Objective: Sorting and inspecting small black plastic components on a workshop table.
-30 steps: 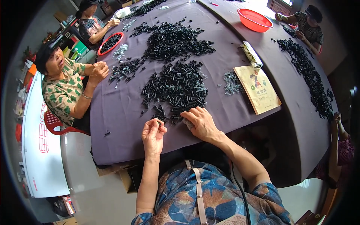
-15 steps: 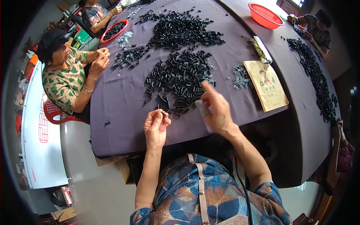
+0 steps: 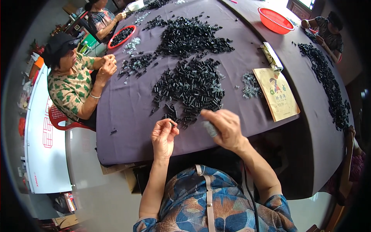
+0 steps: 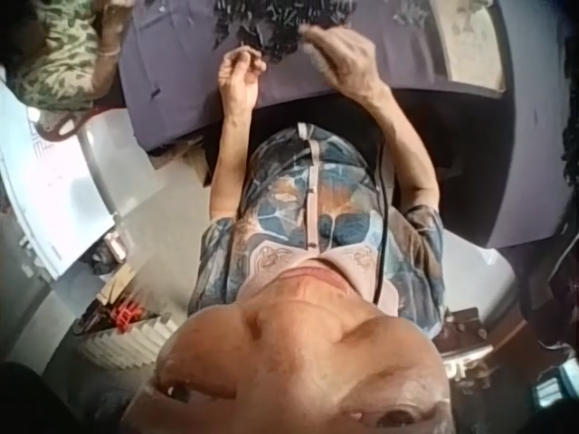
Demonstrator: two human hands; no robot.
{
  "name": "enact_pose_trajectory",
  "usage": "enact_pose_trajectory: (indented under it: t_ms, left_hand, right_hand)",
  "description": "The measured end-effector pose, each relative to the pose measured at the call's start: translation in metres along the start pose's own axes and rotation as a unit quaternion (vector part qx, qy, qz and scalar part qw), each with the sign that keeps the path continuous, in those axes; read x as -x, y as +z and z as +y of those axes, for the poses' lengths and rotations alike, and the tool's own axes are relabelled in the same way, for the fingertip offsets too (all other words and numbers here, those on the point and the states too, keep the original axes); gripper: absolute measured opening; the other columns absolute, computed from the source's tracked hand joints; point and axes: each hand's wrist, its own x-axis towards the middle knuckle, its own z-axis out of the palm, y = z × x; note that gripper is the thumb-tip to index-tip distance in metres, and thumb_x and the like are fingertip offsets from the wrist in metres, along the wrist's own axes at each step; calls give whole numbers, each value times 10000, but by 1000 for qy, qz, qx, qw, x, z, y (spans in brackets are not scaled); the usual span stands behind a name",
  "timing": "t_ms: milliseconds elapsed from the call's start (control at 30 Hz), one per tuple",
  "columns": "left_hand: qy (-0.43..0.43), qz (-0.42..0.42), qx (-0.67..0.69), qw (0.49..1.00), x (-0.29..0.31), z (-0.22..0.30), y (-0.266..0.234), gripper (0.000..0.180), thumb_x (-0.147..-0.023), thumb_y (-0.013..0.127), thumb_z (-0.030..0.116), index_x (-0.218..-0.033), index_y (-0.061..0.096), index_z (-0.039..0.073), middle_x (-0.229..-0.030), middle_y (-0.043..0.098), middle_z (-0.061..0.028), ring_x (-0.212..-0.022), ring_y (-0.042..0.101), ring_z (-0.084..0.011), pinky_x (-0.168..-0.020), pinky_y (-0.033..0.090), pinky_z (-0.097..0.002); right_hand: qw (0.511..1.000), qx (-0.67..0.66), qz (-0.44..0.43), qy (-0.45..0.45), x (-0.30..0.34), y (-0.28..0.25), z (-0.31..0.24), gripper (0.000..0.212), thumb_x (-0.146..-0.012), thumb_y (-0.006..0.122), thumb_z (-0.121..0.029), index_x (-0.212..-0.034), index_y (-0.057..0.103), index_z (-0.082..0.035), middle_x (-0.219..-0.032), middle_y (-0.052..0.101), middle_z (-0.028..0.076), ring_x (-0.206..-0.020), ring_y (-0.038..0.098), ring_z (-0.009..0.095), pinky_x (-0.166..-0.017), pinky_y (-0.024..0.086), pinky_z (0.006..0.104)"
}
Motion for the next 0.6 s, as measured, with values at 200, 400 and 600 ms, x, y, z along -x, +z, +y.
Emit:
enact_pose_trajectory:
  t_ms: [200, 400, 600]
  left_hand:
    - [5, -3, 21, 1000, 1, -4, -1, 98, -930, 589, 100, -1006, 611, 41, -900, 636, -94, -698, 578, -124, -684, 503, -285]
    - [9, -17, 35, 999, 1, -2, -7, 96, -935, 583, 100, -1005, 610, 41, -907, 637, -89, -709, 578, -125, -691, 499, -287]
    - [6, -14, 39, 999, 2, -1, -2, 94, -938, 579, 100, -1006, 612, 44, -912, 636, -93, -712, 578, -126, -692, 500, -284]
  right_hand:
    - [994, -40, -82, 60, 19, 26, 7, 457, -655, 606, 55, -1109, 594, 4, -828, 644, 126, -702, 623, 308, -647, 504, 377]
    - [989, -55, 19, 134, 15, 21, 5, 785, -756, 678, 10, -1425, 270, 21, -869, 634, 119, -579, 587, 199, -535, 478, 314]
    - [988, -2, 123, 97, 11, 10, 20, 892, -806, 660, 13, -1461, 56, 54, -1088, 592, 171, -575, 509, 143, -518, 442, 278]
